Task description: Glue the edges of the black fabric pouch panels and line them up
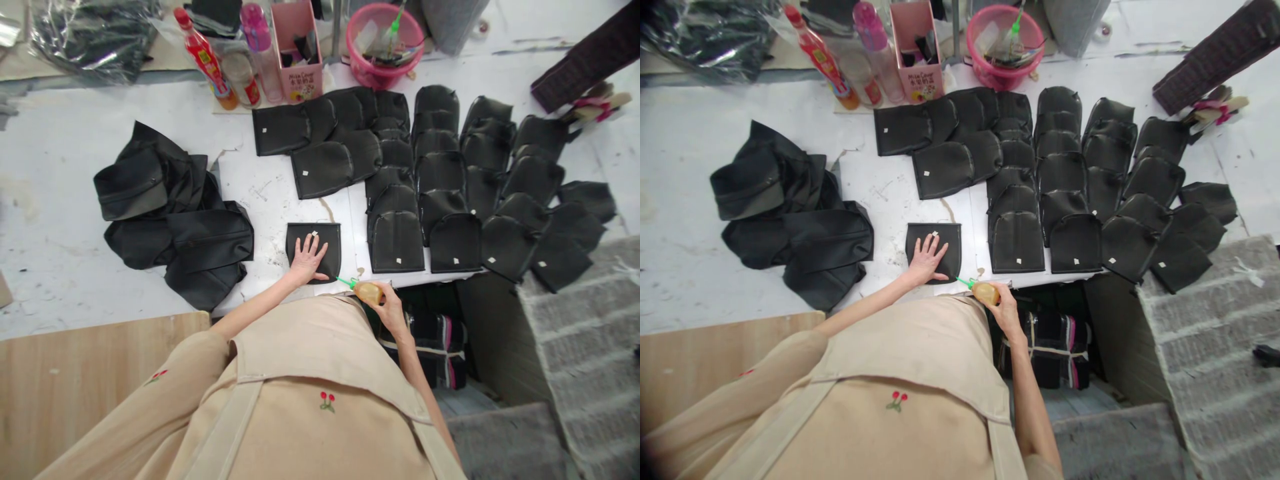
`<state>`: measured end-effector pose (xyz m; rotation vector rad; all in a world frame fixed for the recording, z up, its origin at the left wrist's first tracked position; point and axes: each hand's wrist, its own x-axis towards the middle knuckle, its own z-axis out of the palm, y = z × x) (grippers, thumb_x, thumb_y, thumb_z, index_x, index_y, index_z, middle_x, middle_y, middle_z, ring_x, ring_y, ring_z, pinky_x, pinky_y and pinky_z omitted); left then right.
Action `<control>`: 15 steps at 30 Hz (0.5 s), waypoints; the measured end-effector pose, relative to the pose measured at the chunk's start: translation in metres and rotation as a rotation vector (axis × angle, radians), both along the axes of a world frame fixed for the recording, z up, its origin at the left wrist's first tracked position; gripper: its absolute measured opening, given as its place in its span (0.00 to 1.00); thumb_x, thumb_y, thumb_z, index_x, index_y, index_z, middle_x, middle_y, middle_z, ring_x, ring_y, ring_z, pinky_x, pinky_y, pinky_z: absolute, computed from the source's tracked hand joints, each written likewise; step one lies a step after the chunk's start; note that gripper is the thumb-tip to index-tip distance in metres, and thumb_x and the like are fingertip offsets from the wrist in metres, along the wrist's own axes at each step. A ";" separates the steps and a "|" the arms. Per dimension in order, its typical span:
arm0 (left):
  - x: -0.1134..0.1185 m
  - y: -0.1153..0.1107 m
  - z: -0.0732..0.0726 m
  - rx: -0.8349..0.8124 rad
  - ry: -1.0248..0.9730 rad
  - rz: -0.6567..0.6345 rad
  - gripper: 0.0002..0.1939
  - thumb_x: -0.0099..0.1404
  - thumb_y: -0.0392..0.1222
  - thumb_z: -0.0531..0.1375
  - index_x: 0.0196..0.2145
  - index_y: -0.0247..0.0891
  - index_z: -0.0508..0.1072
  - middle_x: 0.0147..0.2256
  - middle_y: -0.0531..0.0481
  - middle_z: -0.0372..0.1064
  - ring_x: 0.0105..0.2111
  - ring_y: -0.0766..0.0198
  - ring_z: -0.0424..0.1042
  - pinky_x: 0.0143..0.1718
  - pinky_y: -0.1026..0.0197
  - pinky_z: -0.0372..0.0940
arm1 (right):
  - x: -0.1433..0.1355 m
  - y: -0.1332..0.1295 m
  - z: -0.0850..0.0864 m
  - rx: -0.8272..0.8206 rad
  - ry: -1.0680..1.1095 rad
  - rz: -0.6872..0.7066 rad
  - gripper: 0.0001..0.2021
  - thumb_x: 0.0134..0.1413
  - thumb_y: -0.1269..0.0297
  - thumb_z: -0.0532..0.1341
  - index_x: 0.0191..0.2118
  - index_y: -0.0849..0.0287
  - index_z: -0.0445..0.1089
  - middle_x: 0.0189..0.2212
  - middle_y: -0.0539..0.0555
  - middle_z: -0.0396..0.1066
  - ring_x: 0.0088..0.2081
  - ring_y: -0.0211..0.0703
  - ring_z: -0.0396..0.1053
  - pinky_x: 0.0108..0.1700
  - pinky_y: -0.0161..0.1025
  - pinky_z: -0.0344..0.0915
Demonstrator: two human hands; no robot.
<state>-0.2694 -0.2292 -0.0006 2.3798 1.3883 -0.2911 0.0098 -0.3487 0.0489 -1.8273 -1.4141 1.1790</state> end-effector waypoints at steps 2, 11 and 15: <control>0.000 0.000 0.000 -0.001 0.000 0.001 0.59 0.53 0.68 0.68 0.71 0.36 0.51 0.71 0.26 0.37 0.71 0.30 0.34 0.65 0.27 0.30 | 0.000 0.000 0.001 -0.001 -0.014 0.004 0.29 0.47 0.39 0.68 0.48 0.57 0.72 0.46 0.59 0.75 0.46 0.55 0.72 0.44 0.50 0.71; 0.009 0.004 0.006 -0.029 0.003 0.066 0.58 0.51 0.67 0.69 0.70 0.36 0.54 0.70 0.27 0.41 0.70 0.30 0.39 0.66 0.32 0.38 | -0.007 -0.004 0.015 -0.006 0.062 -0.214 0.32 0.43 0.39 0.70 0.49 0.57 0.70 0.49 0.61 0.74 0.48 0.57 0.73 0.45 0.52 0.74; 0.025 0.017 0.008 0.016 0.023 0.145 0.55 0.53 0.69 0.67 0.69 0.36 0.57 0.69 0.26 0.46 0.68 0.31 0.46 0.64 0.36 0.48 | -0.014 -0.005 0.018 0.025 0.123 -0.339 0.32 0.42 0.43 0.72 0.49 0.56 0.69 0.49 0.60 0.73 0.48 0.55 0.74 0.47 0.51 0.75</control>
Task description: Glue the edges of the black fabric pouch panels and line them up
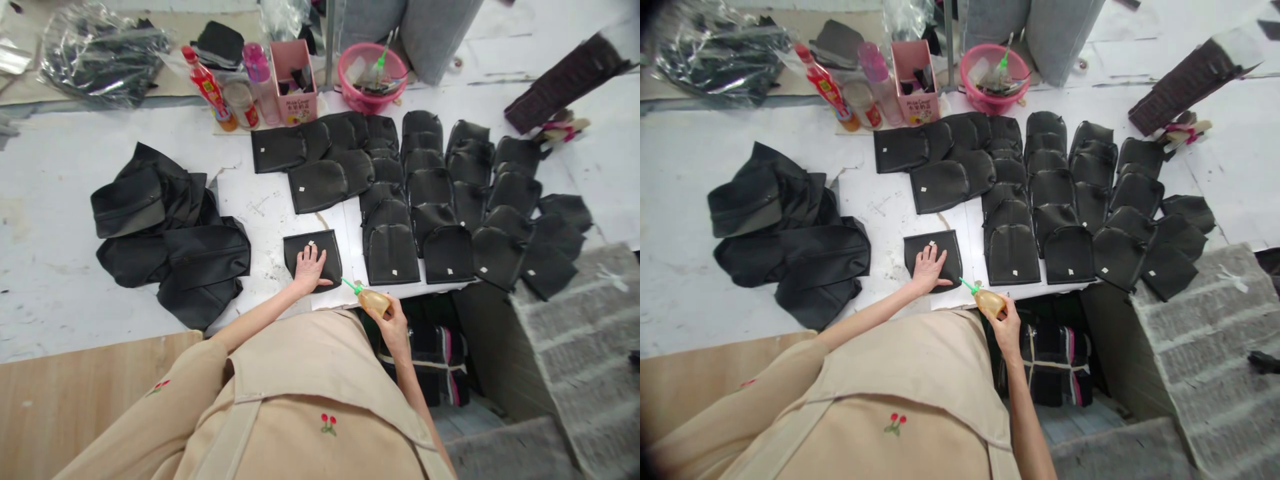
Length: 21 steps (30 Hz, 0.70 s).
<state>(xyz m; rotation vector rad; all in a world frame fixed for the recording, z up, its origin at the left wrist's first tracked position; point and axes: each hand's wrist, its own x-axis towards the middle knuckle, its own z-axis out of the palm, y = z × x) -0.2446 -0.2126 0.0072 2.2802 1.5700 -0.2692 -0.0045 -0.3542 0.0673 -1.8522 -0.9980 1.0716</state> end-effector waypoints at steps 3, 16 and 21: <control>0.011 0.009 0.000 0.031 0.015 0.043 0.55 0.53 0.70 0.66 0.68 0.34 0.59 0.67 0.24 0.49 0.66 0.30 0.50 0.61 0.37 0.51 | -0.004 -0.004 -0.003 0.028 -0.038 -0.021 0.31 0.44 0.44 0.72 0.50 0.56 0.69 0.50 0.60 0.72 0.49 0.55 0.73 0.46 0.50 0.75; 0.012 0.009 -0.004 0.029 0.015 0.041 0.53 0.58 0.71 0.61 0.70 0.33 0.54 0.68 0.24 0.46 0.67 0.32 0.47 0.63 0.36 0.47 | -0.024 -0.008 -0.026 0.058 -0.255 0.007 0.28 0.51 0.41 0.66 0.51 0.57 0.69 0.48 0.59 0.72 0.48 0.54 0.71 0.42 0.46 0.72; 0.012 0.008 -0.003 0.029 -0.003 0.042 0.52 0.59 0.70 0.60 0.69 0.32 0.55 0.68 0.23 0.46 0.67 0.32 0.48 0.63 0.37 0.47 | -0.023 -0.010 -0.028 0.065 -0.293 0.050 0.26 0.54 0.44 0.65 0.52 0.56 0.68 0.48 0.58 0.71 0.48 0.52 0.70 0.43 0.46 0.71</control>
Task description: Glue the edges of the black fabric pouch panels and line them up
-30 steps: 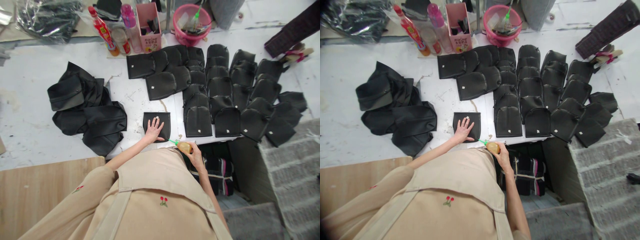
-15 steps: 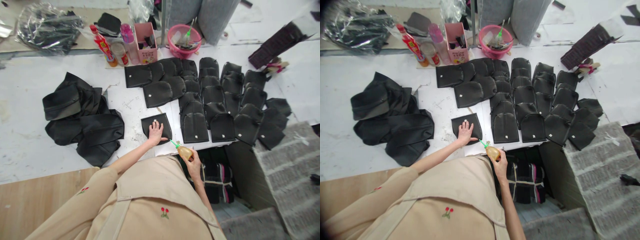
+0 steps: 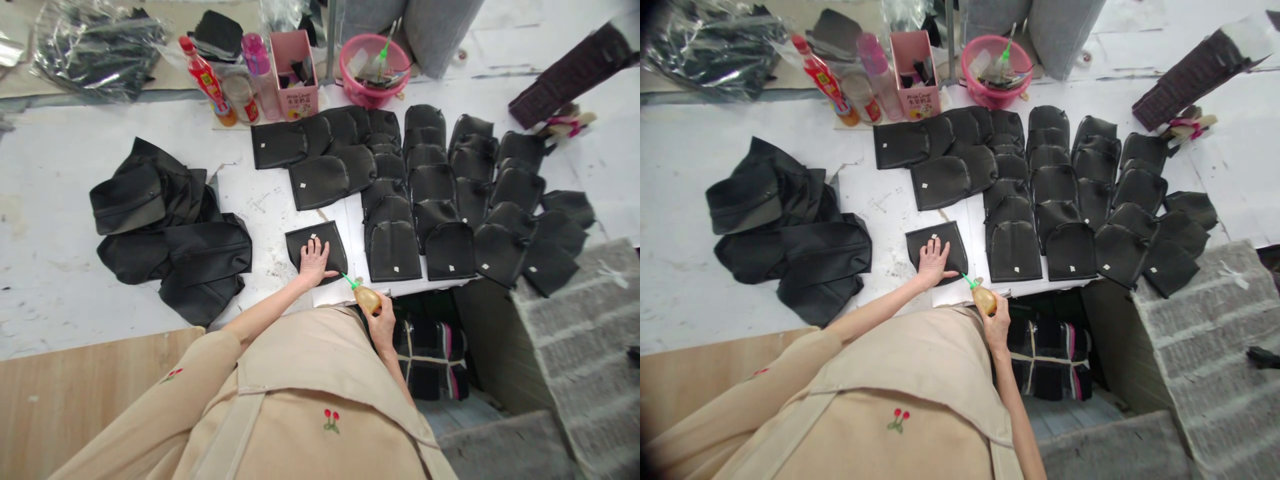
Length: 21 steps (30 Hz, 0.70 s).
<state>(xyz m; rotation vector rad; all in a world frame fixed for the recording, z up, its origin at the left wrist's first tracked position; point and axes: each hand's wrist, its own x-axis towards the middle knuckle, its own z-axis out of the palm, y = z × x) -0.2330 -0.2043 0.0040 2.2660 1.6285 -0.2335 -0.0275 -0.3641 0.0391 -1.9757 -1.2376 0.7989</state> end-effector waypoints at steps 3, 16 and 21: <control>0.000 0.000 0.001 -0.014 0.000 0.004 0.53 0.58 0.71 0.61 0.69 0.32 0.54 0.69 0.23 0.45 0.68 0.32 0.46 0.64 0.37 0.46 | 0.000 -0.002 -0.001 0.007 -0.015 0.017 0.25 0.55 0.45 0.65 0.52 0.56 0.68 0.47 0.58 0.71 0.49 0.52 0.69 0.44 0.47 0.71; 0.000 -0.001 0.001 -0.006 0.007 0.009 0.52 0.60 0.71 0.60 0.69 0.33 0.55 0.69 0.25 0.46 0.67 0.33 0.47 0.64 0.37 0.46 | -0.004 -0.009 -0.001 0.061 -0.122 0.039 0.23 0.58 0.47 0.64 0.53 0.56 0.68 0.46 0.58 0.71 0.47 0.51 0.70 0.47 0.46 0.69; 0.001 -0.001 0.001 -0.002 -0.004 0.014 0.52 0.59 0.70 0.61 0.69 0.32 0.55 0.68 0.23 0.45 0.67 0.32 0.48 0.64 0.37 0.47 | -0.005 -0.007 -0.001 0.074 -0.143 0.048 0.23 0.59 0.47 0.63 0.54 0.56 0.68 0.46 0.58 0.71 0.47 0.51 0.70 0.48 0.46 0.69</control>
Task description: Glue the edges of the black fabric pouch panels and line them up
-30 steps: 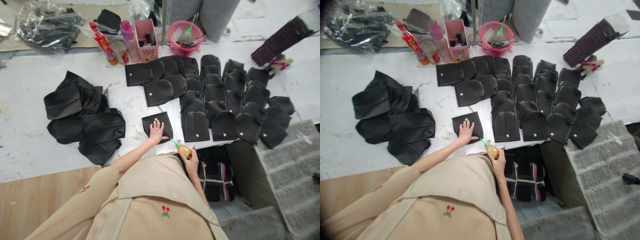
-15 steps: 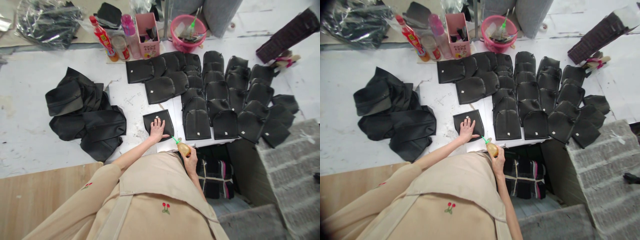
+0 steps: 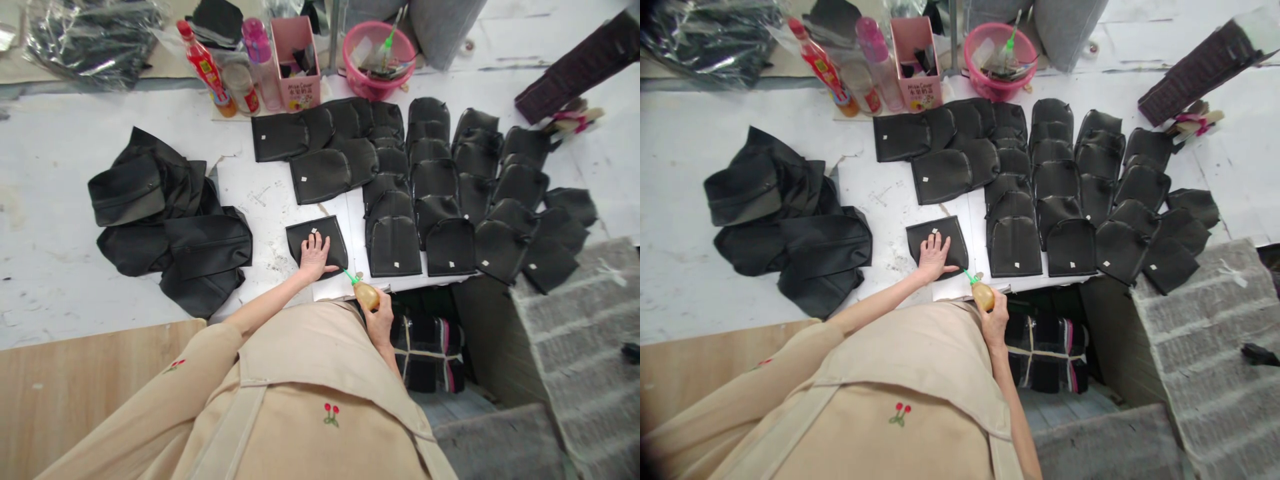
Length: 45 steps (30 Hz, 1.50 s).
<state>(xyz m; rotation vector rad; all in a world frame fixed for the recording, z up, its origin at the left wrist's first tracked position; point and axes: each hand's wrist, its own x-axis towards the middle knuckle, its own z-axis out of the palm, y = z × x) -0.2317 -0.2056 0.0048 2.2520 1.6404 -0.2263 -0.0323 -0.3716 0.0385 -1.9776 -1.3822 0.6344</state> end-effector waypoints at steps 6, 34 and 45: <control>-0.017 0.000 -0.001 -0.030 -0.074 -0.042 0.47 0.60 0.62 0.64 0.68 0.35 0.58 0.69 0.29 0.46 0.68 0.34 0.47 0.64 0.39 0.50 | -0.002 0.000 0.001 0.002 -0.008 -0.031 0.23 0.59 0.47 0.63 0.53 0.55 0.68 0.46 0.58 0.71 0.47 0.51 0.70 0.48 0.46 0.69; -0.027 -0.019 -0.021 0.013 -0.233 -0.032 0.50 0.58 0.61 0.67 0.69 0.33 0.57 0.71 0.31 0.43 0.71 0.39 0.39 0.70 0.41 0.41 | -0.008 0.001 0.003 -0.042 0.043 0.009 0.25 0.57 0.44 0.63 0.52 0.56 0.68 0.45 0.58 0.72 0.46 0.51 0.70 0.44 0.46 0.70; -0.075 -0.007 -0.023 -0.062 -0.349 -0.335 0.49 0.57 0.59 0.69 0.68 0.32 0.58 0.70 0.30 0.46 0.71 0.43 0.42 0.69 0.44 0.44 | -0.010 0.001 0.004 -0.051 0.044 0.036 0.25 0.57 0.43 0.63 0.52 0.57 0.69 0.44 0.58 0.72 0.46 0.51 0.71 0.45 0.47 0.70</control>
